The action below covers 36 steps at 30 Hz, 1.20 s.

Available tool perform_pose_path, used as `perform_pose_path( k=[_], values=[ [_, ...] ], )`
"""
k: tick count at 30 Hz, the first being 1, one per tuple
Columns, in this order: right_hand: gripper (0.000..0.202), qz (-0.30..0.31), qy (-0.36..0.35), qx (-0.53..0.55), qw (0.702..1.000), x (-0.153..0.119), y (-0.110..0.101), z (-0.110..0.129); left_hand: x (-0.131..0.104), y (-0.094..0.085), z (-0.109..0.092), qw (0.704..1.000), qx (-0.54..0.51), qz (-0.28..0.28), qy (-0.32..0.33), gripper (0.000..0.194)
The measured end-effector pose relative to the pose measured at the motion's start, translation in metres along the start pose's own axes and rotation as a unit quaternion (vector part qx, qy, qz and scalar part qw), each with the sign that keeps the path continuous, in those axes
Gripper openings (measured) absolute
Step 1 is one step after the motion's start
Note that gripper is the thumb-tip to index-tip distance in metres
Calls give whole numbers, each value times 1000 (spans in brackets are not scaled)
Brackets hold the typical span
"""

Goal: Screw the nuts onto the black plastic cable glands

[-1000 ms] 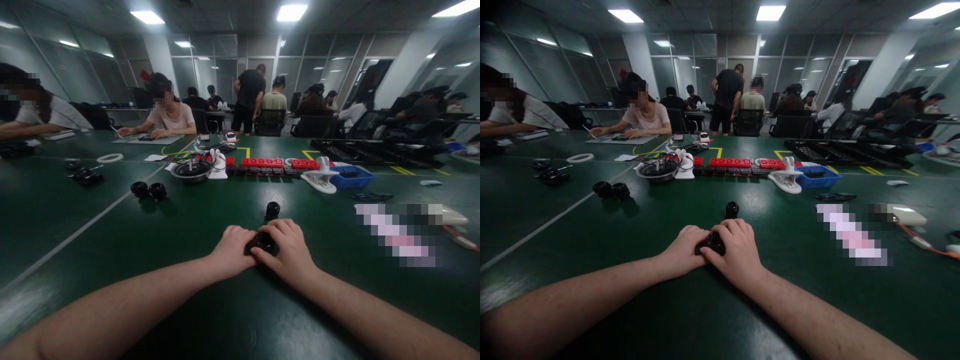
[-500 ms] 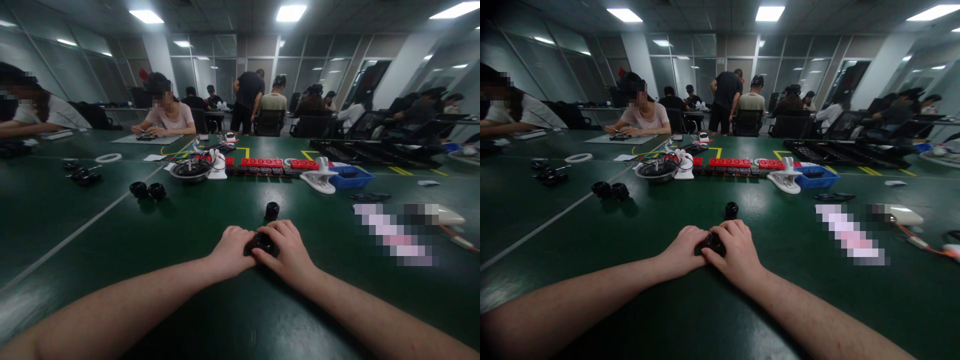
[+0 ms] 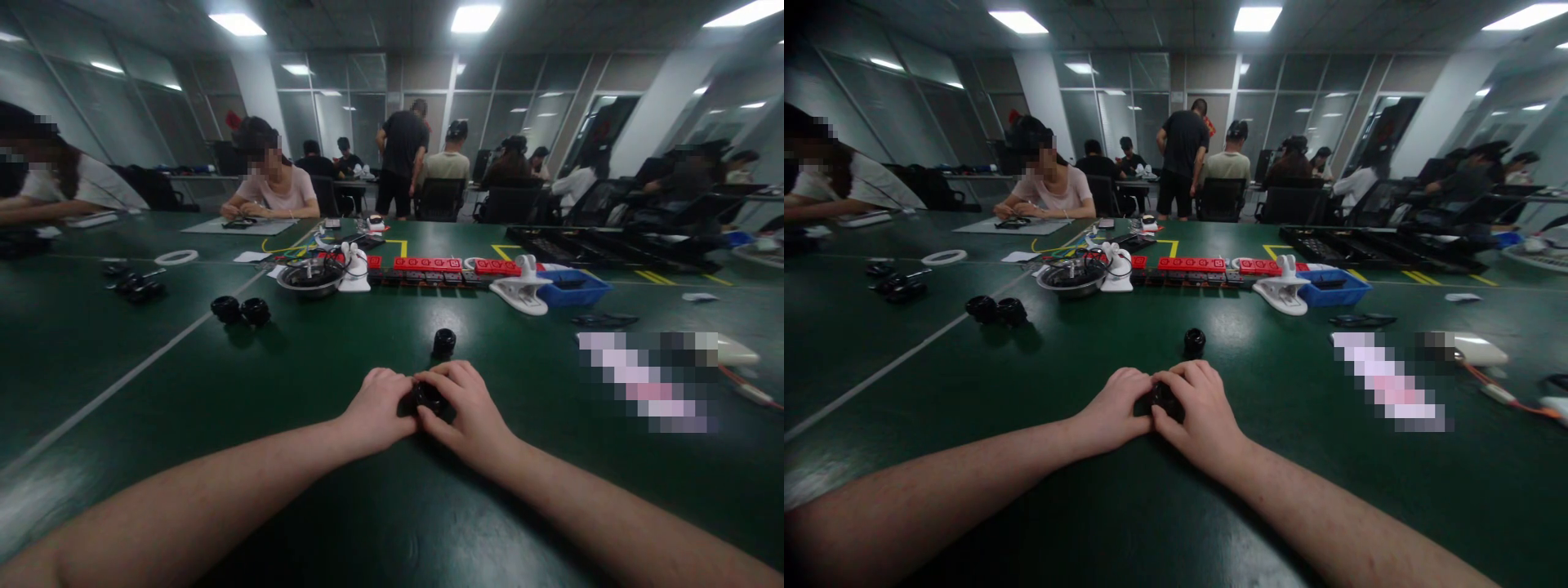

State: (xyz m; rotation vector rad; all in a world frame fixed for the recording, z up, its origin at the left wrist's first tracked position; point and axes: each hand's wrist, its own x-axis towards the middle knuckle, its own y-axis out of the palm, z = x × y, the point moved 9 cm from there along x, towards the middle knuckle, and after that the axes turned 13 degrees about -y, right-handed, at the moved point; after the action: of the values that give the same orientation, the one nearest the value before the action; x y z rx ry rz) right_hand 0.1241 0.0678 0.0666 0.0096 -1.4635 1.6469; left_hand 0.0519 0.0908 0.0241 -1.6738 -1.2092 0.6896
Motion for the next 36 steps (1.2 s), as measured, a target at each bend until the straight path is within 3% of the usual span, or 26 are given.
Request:
perform_pose_path(
  k=[19, 36],
  values=[
    [37, 27, -27, 35, 999, 0, 1, 9, -1, -3, -4, 1000, -21, 7, -2, 19],
    [21, -10, -53, 29, 998, -4, -6, 17, 1, 2, 0, 1000, -21, 15, -1, 14]
  ],
)
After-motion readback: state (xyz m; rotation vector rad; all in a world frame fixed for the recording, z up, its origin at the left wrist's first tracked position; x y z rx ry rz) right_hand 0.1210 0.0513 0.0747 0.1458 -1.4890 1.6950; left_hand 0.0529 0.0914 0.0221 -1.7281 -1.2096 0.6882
